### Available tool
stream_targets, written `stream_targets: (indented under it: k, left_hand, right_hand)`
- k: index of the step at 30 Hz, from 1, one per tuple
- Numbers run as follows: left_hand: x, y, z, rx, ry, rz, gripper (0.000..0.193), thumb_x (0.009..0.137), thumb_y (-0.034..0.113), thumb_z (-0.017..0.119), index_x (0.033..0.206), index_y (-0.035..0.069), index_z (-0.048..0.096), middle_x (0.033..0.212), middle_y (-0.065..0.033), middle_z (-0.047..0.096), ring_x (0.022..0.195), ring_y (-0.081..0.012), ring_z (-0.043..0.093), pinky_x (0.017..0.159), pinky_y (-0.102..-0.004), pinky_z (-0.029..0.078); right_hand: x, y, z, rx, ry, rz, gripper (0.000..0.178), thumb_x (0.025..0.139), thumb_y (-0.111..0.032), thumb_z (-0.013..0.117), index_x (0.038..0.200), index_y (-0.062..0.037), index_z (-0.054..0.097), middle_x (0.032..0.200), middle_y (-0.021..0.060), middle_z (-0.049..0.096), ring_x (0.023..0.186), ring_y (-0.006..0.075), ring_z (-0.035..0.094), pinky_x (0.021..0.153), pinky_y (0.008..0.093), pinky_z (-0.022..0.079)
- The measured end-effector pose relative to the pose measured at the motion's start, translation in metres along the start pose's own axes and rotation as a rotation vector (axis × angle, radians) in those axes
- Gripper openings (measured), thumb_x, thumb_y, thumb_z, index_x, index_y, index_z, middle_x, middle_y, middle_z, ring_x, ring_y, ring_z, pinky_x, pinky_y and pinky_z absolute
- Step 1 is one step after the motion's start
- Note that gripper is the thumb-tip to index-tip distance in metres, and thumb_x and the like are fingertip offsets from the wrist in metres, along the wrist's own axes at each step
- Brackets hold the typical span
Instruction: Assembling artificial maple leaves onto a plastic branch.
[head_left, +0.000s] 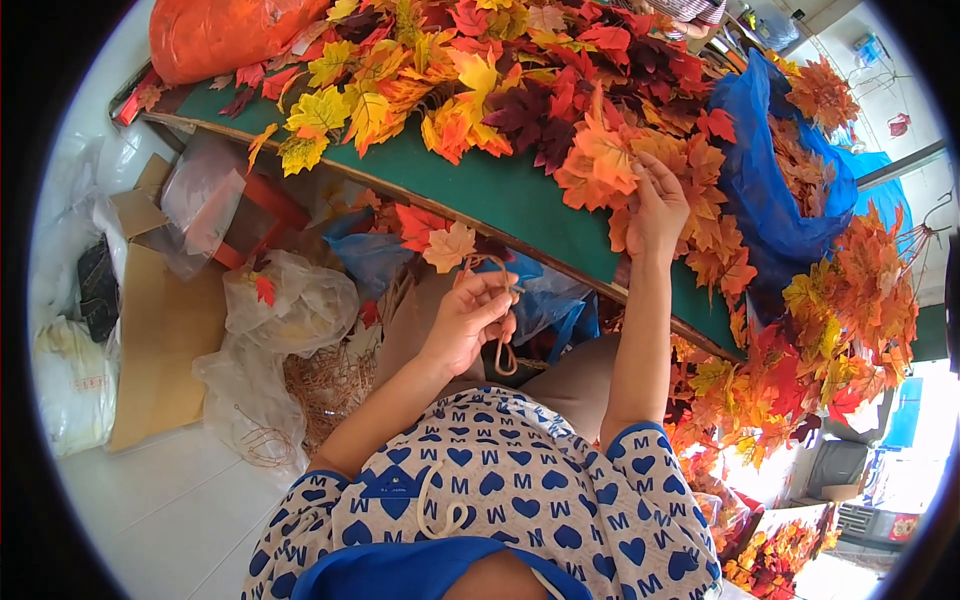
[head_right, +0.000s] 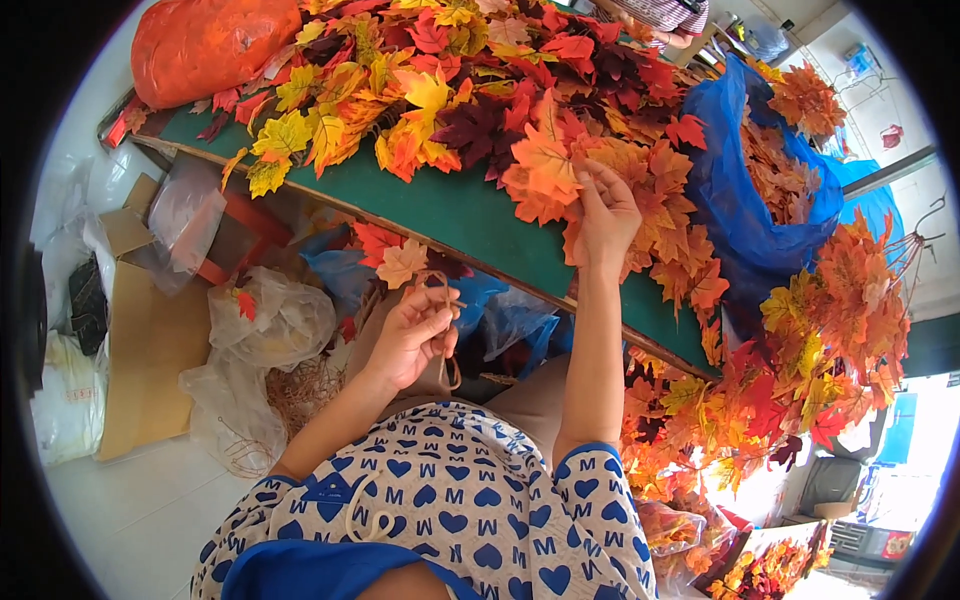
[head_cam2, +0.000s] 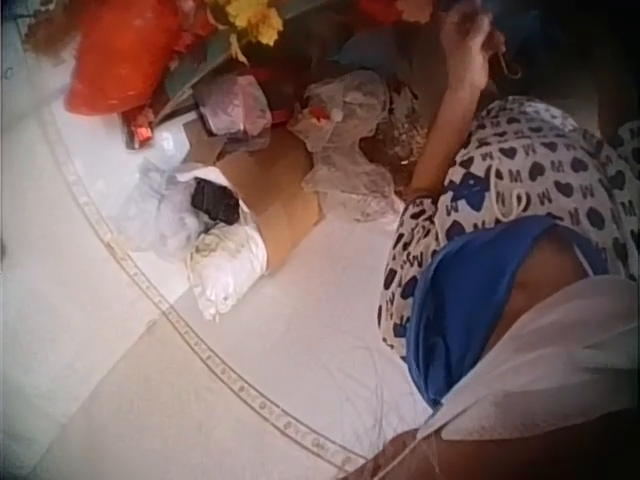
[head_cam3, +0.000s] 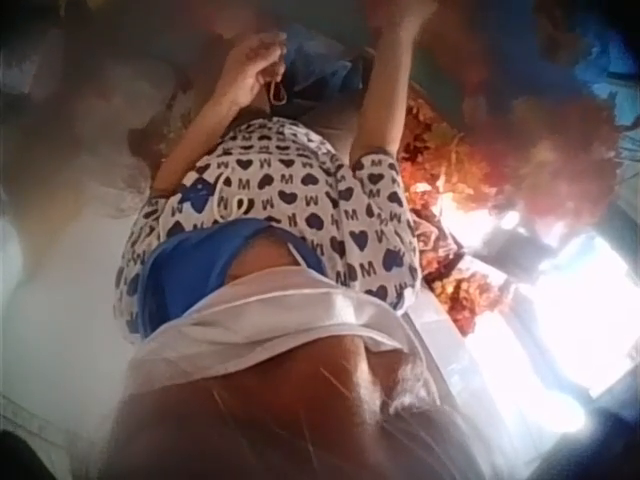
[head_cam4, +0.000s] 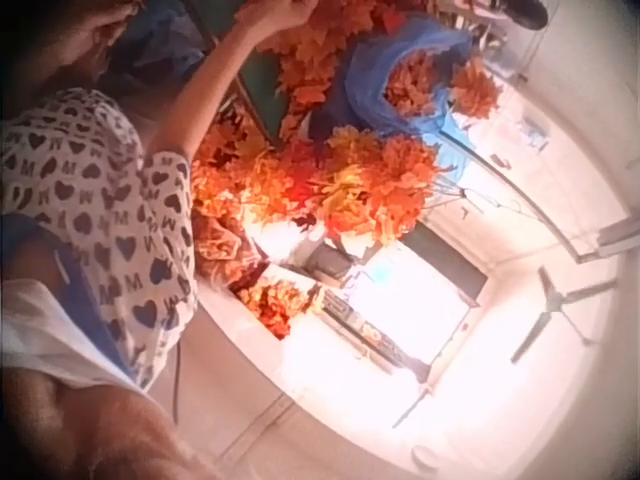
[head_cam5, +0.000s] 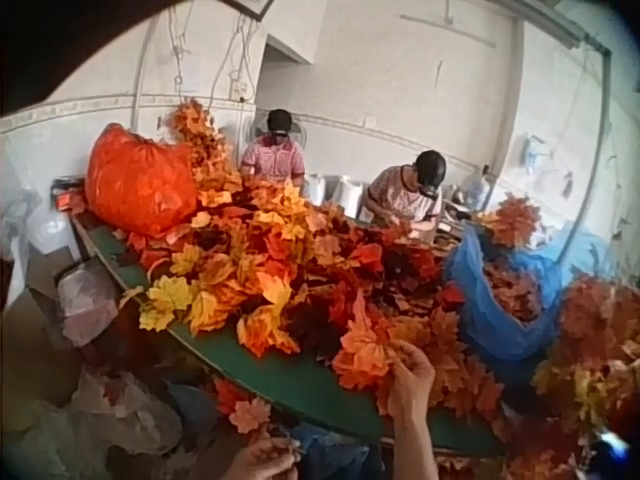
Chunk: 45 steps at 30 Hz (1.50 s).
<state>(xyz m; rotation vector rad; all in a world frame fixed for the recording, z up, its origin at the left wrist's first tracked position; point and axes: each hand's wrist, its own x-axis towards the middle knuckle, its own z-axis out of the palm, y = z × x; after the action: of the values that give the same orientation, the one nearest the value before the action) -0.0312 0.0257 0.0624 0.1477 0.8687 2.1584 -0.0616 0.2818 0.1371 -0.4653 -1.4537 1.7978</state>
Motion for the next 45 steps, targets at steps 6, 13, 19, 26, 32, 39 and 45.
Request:
stream_targets:
  k: [6, 13, 19, 26, 32, 39, 45]
  left_hand:
    - [0.032, 0.001, 0.014, 0.024, 0.101, 0.065, 0.03, 0.088, 0.01, 0.059, 0.116, 0.003, 0.052, 0.093, -0.0042, 0.059, 0.07, -0.0115, 0.059, 0.056, -0.0245, 0.051]
    - [0.049, 0.006, 0.003, 0.018, 0.171, 0.113, 0.031, 0.087, 0.01, 0.061, 0.116, 0.003, 0.053, 0.094, -0.0052, 0.06, 0.07, -0.0118, 0.061, 0.057, -0.0238, 0.052]
    - [0.036, 0.005, 0.012, 0.038, 0.141, 0.171, 0.029, 0.086, 0.009, 0.062, 0.113, 0.002, 0.054, 0.092, -0.0064, 0.062, 0.071, -0.0129, 0.061, 0.058, -0.0263, 0.053]
    - [0.027, 0.005, 0.015, 0.058, 0.105, 0.201, 0.028, 0.088, 0.007, 0.059, 0.114, 0.001, 0.054, 0.089, -0.0058, 0.062, 0.074, -0.0124, 0.062, 0.06, -0.0272, 0.056]
    - [0.02, 0.004, 0.013, 0.092, 0.093, 0.183, 0.03, 0.087, 0.007, 0.06, 0.116, 0.001, 0.054, 0.085, -0.006, 0.063, 0.074, -0.0119, 0.062, 0.061, -0.026, 0.055]
    - [0.017, -0.001, 0.011, 0.116, 0.123, 0.192, 0.035, 0.087, 0.006, 0.061, 0.12, 0.0, 0.053, 0.082, -0.0036, 0.062, 0.069, -0.0093, 0.06, 0.056, -0.0205, 0.05]
    - [0.016, -0.004, 0.01, 0.116, 0.146, 0.194, 0.04, 0.086, 0.004, 0.061, 0.125, 0.001, 0.051, 0.08, -0.0025, 0.061, 0.066, -0.0083, 0.059, 0.052, -0.0195, 0.047]
  right_hand:
    - [-0.06, 0.045, 0.018, -0.162, -0.068, 0.078, 0.012, 0.084, -0.006, 0.064, 0.095, 0.0004, 0.063, 0.082, 0.0073, 0.065, 0.067, 0.0156, 0.062, 0.058, 0.0268, 0.052]
    - [-0.055, 0.044, 0.003, -1.106, -0.326, -0.429, 0.013, 0.082, -0.01, 0.064, 0.086, 0.0019, 0.063, 0.071, 0.0099, 0.064, 0.065, 0.0155, 0.064, 0.058, 0.0303, 0.049]
    - [-0.077, 0.03, 0.012, 0.141, -0.193, 0.336, 0.008, 0.089, -0.001, 0.052, 0.091, 0.0025, 0.059, 0.079, 0.0036, 0.063, 0.073, 0.0121, 0.062, 0.06, 0.025, 0.05]
    - [-0.126, 0.05, 0.011, 0.322, -0.246, 0.488, 0.011, 0.086, -0.008, 0.062, 0.093, 0.001, 0.064, 0.08, 0.0051, 0.064, 0.07, 0.0097, 0.06, 0.059, 0.0219, 0.051]
    - [-0.139, 0.05, 0.01, 0.396, -0.208, 0.545, 0.008, 0.085, -0.007, 0.063, 0.089, 0.0002, 0.063, 0.079, 0.0067, 0.065, 0.065, 0.0111, 0.06, 0.058, 0.0219, 0.052]
    - [-0.152, 0.055, 0.015, 0.425, -0.035, 0.429, 0.005, 0.083, -0.003, 0.065, 0.087, 0.0003, 0.062, 0.082, 0.008, 0.065, 0.071, 0.014, 0.064, 0.063, 0.0249, 0.056]
    - [-0.158, 0.055, 0.016, 0.382, -0.032, 0.355, 0.005, 0.083, -0.002, 0.065, 0.085, 0.0004, 0.062, 0.083, 0.008, 0.065, 0.072, 0.0152, 0.064, 0.066, 0.0263, 0.056]
